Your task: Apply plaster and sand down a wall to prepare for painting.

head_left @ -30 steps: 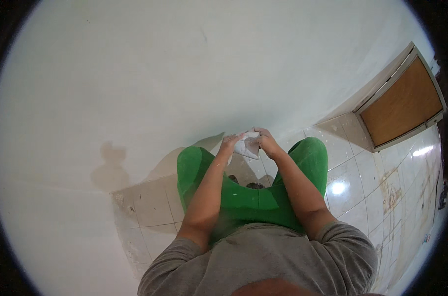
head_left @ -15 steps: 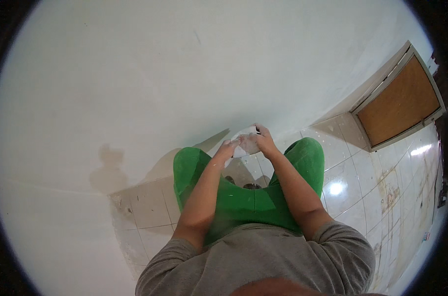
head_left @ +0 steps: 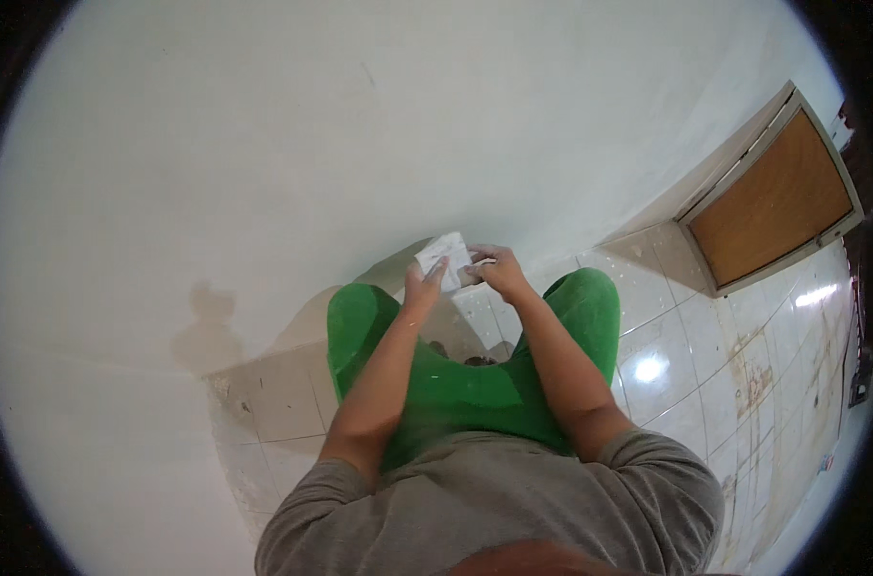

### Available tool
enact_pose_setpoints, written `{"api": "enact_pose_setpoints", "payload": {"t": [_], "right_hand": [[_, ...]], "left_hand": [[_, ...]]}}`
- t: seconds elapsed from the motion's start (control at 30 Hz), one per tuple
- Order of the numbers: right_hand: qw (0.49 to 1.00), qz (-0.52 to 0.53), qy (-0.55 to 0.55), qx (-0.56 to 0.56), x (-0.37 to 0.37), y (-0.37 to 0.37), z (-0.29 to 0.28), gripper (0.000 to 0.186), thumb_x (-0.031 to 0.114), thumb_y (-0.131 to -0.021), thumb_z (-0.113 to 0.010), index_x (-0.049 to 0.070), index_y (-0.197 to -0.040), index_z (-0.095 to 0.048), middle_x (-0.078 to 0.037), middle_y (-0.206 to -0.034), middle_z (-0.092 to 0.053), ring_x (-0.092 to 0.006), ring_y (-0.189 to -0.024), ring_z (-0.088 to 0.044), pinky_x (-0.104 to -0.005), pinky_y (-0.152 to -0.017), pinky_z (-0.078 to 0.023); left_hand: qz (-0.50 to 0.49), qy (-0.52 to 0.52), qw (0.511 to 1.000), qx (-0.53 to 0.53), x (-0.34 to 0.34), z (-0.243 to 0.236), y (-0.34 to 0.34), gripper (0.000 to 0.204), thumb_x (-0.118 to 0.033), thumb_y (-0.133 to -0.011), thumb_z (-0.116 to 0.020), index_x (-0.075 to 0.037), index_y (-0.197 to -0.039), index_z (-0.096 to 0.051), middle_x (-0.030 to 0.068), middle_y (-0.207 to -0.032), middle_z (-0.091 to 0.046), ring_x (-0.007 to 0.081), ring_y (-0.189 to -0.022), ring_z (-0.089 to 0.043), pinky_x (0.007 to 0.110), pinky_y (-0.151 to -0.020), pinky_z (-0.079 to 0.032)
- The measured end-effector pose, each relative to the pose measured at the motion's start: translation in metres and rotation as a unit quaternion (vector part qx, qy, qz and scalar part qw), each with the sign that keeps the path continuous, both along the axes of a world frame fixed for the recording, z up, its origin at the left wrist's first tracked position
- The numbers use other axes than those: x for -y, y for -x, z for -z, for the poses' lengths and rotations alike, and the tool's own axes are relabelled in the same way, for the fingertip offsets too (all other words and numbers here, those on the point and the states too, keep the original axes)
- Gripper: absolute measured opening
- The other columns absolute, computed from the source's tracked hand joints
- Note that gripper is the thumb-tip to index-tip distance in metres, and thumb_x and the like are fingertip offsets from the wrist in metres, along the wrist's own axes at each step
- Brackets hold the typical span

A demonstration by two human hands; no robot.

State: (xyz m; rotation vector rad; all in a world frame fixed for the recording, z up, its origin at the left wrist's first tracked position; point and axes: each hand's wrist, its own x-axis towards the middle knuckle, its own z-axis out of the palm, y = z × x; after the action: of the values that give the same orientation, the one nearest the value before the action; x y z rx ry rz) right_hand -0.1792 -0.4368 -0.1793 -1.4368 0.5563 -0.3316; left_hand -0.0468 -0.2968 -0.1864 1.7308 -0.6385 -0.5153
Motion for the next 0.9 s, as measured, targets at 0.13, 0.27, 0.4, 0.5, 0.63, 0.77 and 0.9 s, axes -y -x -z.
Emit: {"api": "enact_pose_setpoints", "payload": {"t": [0.13, 0.27, 0.4, 0.5, 0.63, 0.77, 0.9], "right_hand": [[0.997, 0.063, -0.044, 0.032, 0.003, 0.007, -0.003, 0.049, 0.013, -0.087, -0.069, 0.003, -0.132, -0.054, -0.013, -0.103, -0.063, -0.0190, -0.079, -0.065, -0.0298, -0.067, -0.054], [0.988, 0.117, -0.077, 0.063, 0.016, 0.013, -0.005, 0.036, 0.017, -0.093, -0.060, 0.003, -0.126, -0.057, -0.012, -0.100, -0.064, -0.0178, -0.080, -0.064, -0.0303, -0.068, -0.054], [0.980, 0.116, -0.095, 0.130, 0.017, 0.013, -0.010, 0.029, 0.016, -0.095, -0.053, 0.004, -0.121, -0.060, -0.010, -0.097, -0.065, -0.0156, -0.080, -0.062, -0.0284, -0.067, -0.052], [0.988, 0.091, -0.024, 0.119, 0.018, 0.012, -0.018, 0.028, 0.017, -0.095, -0.054, 0.004, -0.119, -0.061, -0.007, -0.094, -0.066, -0.0145, -0.079, -0.062, -0.0276, -0.067, -0.051], [0.976, 0.126, 0.165, 0.067, 0.021, 0.027, -0.009, 0.025, 0.017, -0.090, -0.060, 0.003, -0.111, -0.064, -0.011, -0.088, -0.067, -0.0189, -0.076, -0.064, -0.0330, -0.068, -0.052], [0.970, 0.128, 0.204, 0.035, 0.029, 0.052, -0.005, 0.025, 0.016, -0.088, -0.062, 0.003, -0.109, -0.065, -0.014, -0.086, -0.068, -0.0224, -0.073, -0.066, -0.0357, -0.069, -0.053], [0.965, 0.168, 0.200, 0.010, 0.039, 0.075, 0.002, 0.024, 0.016, -0.086, -0.063, 0.004, -0.106, -0.066, -0.015, -0.087, -0.069, -0.0251, -0.072, -0.067, -0.0361, -0.069, -0.053]], "left_hand": [[0.024, 0.068, 0.993, 0.096, 0.016, -0.065, 0.017, 0.032, -0.014, -0.094, -0.059, 0.007, -0.119, -0.061, 0.0184, -0.119, -0.065, 0.0242, -0.105, -0.064, 0.035, -0.092, -0.047], [-0.022, 0.266, 0.830, 0.490, 0.047, -0.191, 0.007, 0.038, 0.002, -0.084, -0.051, 0.007, -0.121, -0.061, 0.0217, -0.116, -0.065, 0.0372, -0.111, -0.063, 0.039, -0.095, -0.049], [-0.045, 0.193, 0.712, 0.674, 0.083, -0.223, -0.018, 0.049, 0.003, -0.078, -0.052, -0.001, -0.126, -0.061, 0.0188, -0.134, -0.055, 0.0416, -0.127, -0.049, 0.050, -0.105, -0.040], [-0.090, 0.082, 0.698, 0.706, 0.107, -0.173, -0.021, 0.057, -0.001, -0.078, -0.051, -0.009, -0.134, -0.058, 0.0166, -0.143, -0.047, 0.0422, -0.134, -0.040, 0.055, -0.108, -0.032], [-0.041, -0.078, 0.717, 0.692, 0.102, -0.093, -0.014, 0.055, -0.008, -0.084, -0.054, -0.014, -0.139, -0.053, 0.0163, -0.144, -0.047, 0.0411, -0.132, -0.043, 0.053, -0.107, -0.032], [-0.003, -0.099, 0.730, 0.677, 0.103, -0.083, 0.000, 0.052, -0.018, -0.089, -0.058, -0.014, -0.141, -0.051, 0.0175, -0.144, -0.046, 0.0422, -0.131, -0.043, 0.054, -0.107, -0.032], [-0.017, -0.007, 0.722, 0.692, 0.122, -0.147, 0.011, 0.049, -0.025, -0.091, -0.059, -0.013, -0.139, -0.053, 0.0233, -0.146, -0.042, 0.0467, -0.134, -0.038, 0.055, -0.109, -0.028]]}}
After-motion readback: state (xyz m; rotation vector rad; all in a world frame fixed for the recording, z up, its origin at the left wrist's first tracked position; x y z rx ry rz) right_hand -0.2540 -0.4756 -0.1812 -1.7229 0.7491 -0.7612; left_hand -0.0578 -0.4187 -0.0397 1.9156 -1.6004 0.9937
